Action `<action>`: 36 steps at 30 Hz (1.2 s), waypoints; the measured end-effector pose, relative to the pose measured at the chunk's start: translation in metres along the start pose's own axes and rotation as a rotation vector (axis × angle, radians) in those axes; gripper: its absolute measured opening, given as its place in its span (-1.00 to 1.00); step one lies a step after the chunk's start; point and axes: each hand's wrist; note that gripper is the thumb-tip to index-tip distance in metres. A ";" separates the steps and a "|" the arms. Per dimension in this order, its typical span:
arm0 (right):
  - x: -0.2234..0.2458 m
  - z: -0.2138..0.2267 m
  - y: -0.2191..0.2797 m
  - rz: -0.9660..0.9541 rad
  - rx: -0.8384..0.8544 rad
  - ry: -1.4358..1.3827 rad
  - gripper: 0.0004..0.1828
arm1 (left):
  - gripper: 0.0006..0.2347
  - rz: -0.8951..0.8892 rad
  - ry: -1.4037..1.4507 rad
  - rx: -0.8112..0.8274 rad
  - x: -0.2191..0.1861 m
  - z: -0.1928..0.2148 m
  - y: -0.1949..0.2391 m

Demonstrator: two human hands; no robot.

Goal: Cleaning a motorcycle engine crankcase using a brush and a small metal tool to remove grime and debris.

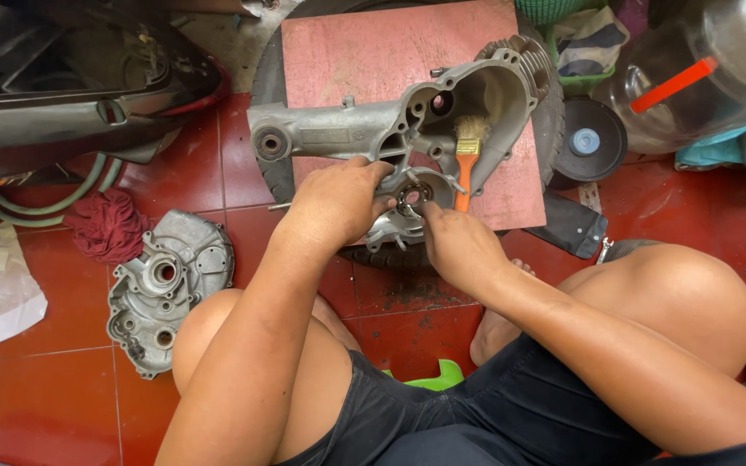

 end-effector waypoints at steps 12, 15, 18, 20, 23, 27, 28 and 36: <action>0.003 0.013 -0.032 -0.006 0.013 0.068 -0.87 | -0.68 0.036 -0.062 -0.042 -0.005 -0.019 -0.007; 0.005 0.013 -0.032 -0.038 0.001 0.032 -0.86 | -0.70 0.061 -0.079 -0.060 -0.005 -0.018 -0.005; 0.007 0.012 -0.025 -0.067 0.002 0.015 -0.82 | -0.71 0.047 -0.055 -0.047 -0.007 -0.012 0.002; 0.010 0.016 -0.023 -0.093 -0.016 -0.013 -0.80 | -0.73 0.029 -0.058 -0.059 -0.005 -0.014 0.000; 0.005 0.027 -0.018 -0.096 -0.024 -0.019 -0.78 | -0.73 0.014 -0.048 -0.031 -0.007 -0.007 0.001; 0.009 0.056 -0.012 -0.098 0.060 -0.083 -0.73 | -0.73 0.003 0.000 -0.002 -0.002 -0.001 0.009; 0.005 0.060 -0.010 -0.075 0.048 -0.110 -0.72 | -0.70 0.009 0.018 0.017 0.000 -0.002 0.011; -0.017 0.036 -0.003 -0.106 0.117 -0.027 -0.73 | -0.57 0.053 0.012 0.144 -0.003 0.013 0.024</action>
Point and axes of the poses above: each hand's wrist, its own y-axis away from the middle knuckle, its own z-axis out of the back of the hand, x = y × z, and after that the axes turned 5 degrees about -x, right-handed
